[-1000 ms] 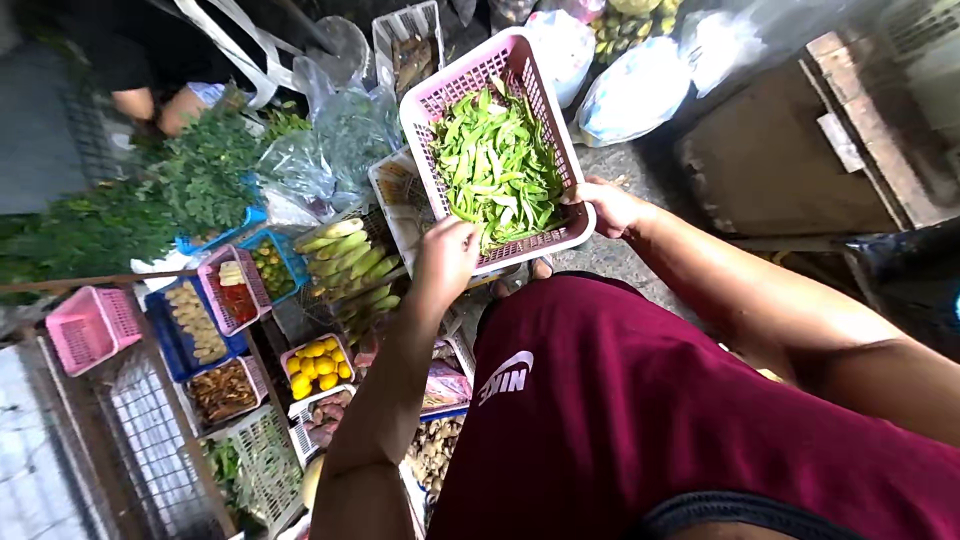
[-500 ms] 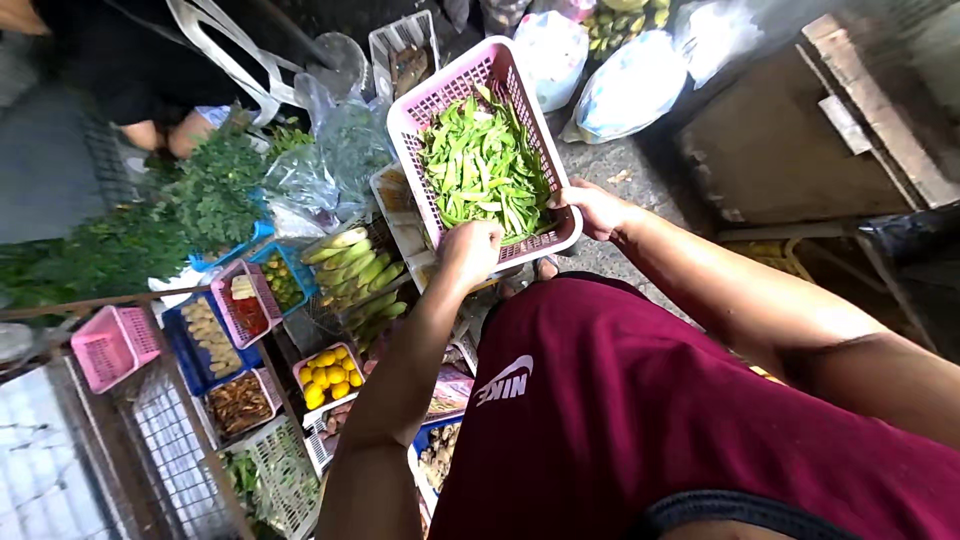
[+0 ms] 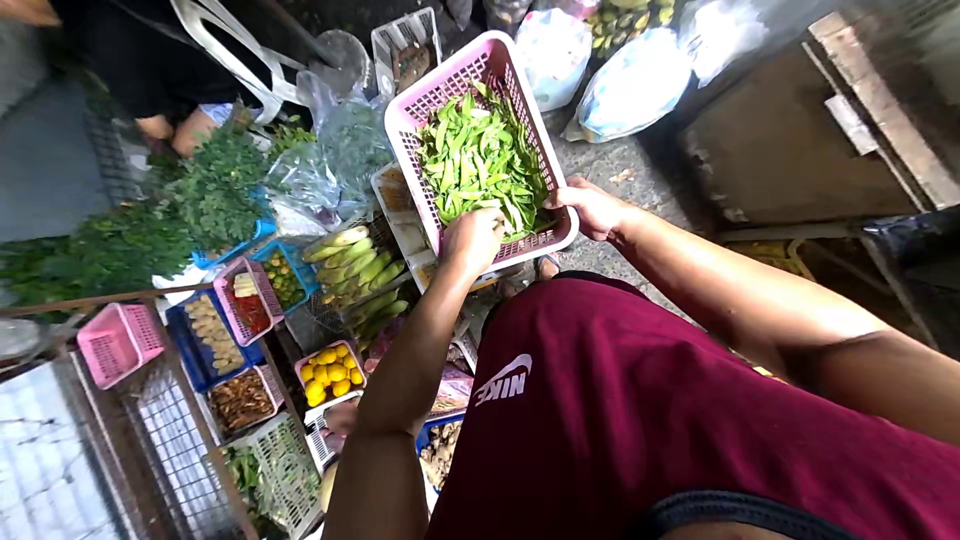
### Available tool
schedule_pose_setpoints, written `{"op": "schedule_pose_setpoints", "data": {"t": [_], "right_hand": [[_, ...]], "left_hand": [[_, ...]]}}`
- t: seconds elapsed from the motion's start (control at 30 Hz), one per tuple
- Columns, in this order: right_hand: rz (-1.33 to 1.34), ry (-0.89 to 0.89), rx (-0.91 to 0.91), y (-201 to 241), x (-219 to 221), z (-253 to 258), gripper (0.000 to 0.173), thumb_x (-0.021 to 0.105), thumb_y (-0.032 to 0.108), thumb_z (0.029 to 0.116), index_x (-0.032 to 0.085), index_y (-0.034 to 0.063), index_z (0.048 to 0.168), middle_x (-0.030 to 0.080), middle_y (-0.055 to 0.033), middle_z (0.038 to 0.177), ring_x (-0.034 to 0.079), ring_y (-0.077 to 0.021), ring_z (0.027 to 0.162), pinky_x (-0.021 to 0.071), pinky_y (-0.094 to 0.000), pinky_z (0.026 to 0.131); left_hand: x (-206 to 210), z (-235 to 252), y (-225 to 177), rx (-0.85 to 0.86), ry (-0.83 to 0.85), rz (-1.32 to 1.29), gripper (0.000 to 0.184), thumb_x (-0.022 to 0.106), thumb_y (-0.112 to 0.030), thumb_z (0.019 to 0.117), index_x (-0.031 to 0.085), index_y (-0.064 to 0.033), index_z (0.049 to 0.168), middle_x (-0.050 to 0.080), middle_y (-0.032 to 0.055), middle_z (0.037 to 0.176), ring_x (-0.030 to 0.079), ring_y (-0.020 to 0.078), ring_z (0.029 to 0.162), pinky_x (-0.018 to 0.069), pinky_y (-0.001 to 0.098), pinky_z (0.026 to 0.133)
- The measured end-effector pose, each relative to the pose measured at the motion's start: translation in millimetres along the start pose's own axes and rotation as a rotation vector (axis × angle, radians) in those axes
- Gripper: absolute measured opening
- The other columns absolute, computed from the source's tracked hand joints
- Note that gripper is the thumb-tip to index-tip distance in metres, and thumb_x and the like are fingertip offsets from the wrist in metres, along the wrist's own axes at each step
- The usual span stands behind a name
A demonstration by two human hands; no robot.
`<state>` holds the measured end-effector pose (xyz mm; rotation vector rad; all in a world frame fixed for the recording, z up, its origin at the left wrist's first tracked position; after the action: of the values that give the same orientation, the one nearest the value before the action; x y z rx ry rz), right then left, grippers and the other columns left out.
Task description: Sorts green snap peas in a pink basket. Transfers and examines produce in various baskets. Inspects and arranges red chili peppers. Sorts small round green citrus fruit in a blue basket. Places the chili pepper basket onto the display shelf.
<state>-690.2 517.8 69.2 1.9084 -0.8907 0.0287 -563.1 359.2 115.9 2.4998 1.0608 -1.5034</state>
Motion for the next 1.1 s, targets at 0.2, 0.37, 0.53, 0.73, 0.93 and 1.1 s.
{"op": "schedule_pose_setpoints", "data": {"t": [0.2,0.37,0.53,0.73,0.93,1.1], "right_hand": [[-0.018,-0.001,0.017,0.4,2.6,-3.8,0.031,0.063,0.025,0.0813,0.066,0.0071,0.107,0.073,-0.0075,0.091,0.073,-0.0165,0.082,0.0626,-0.0380,0.074],[-0.009,-0.009,0.006,-4.6,1.4,-3.6,0.036,0.064,0.027,0.0809,0.065,0.0067,0.111,0.073,-0.0080,0.095,0.073,-0.0169,0.084,0.0626,-0.0385,0.075],[0.014,-0.004,0.006,-1.5,-2.4,-4.9,0.033,0.062,0.026,0.0835,0.065,0.0067,0.110,0.073,-0.0075,0.093,0.073,-0.0170,0.084,0.0625,-0.0389,0.076],[-0.006,-0.015,0.008,-4.0,-1.2,-3.0,0.034,0.062,0.025,0.0830,0.065,0.0055,0.110,0.073,-0.0089,0.095,0.073,-0.0182,0.085,0.0625,-0.0398,0.077],[0.006,-0.011,0.012,-3.3,-4.4,-4.9,0.034,0.062,0.026,0.0841,0.064,0.0064,0.112,0.073,-0.0084,0.094,0.072,-0.0172,0.085,0.0623,-0.0387,0.077],[0.030,0.000,0.016,-3.4,-4.2,-7.1,0.034,0.062,0.028,0.0841,0.064,0.0070,0.110,0.073,-0.0073,0.092,0.073,-0.0171,0.083,0.0626,-0.0390,0.076]], "left_hand": [[4.7,-0.7,-20.7,-0.070,0.052,0.097,0.031,0.068,-0.037,0.0963,0.071,-0.0127,0.115,0.074,0.0120,0.104,0.071,0.0328,0.103,0.0567,0.0570,0.087],[7.8,4.7,-13.0,-0.073,0.076,0.130,0.023,0.067,-0.033,0.0935,0.071,-0.0109,0.097,0.072,0.0126,0.094,0.071,0.0330,0.096,0.0567,0.0574,0.080],[-10.1,-8.3,6.8,-0.123,-0.061,-0.219,0.022,0.063,-0.028,0.0968,0.075,-0.0101,0.099,0.071,0.0085,0.085,0.068,0.0270,0.083,0.0547,0.0566,0.078],[5.9,0.1,0.3,-0.155,0.040,-0.258,0.040,0.063,-0.042,0.1010,0.072,-0.0033,0.102,0.071,0.0154,0.094,0.069,0.0311,0.092,0.0551,0.0573,0.085],[-4.8,-10.9,-0.2,-0.138,-0.047,-0.121,0.025,0.058,-0.031,0.1000,0.074,-0.0130,0.098,0.070,0.0091,0.082,0.069,0.0288,0.083,0.0539,0.0570,0.077],[-16.8,-16.8,2.5,-0.041,-0.242,-0.360,0.023,0.063,-0.027,0.1000,0.069,-0.0104,0.086,0.059,0.0027,0.066,0.057,0.0179,0.061,0.0484,0.0442,0.063]]}}
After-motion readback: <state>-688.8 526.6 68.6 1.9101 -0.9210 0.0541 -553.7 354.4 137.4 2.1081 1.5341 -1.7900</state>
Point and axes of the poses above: each hand's wrist, its own z-axis towards the middle knuckle, its own x-axis out of the palm, y = z × x, the point moved 3 cm from there along z, towards the middle knuckle
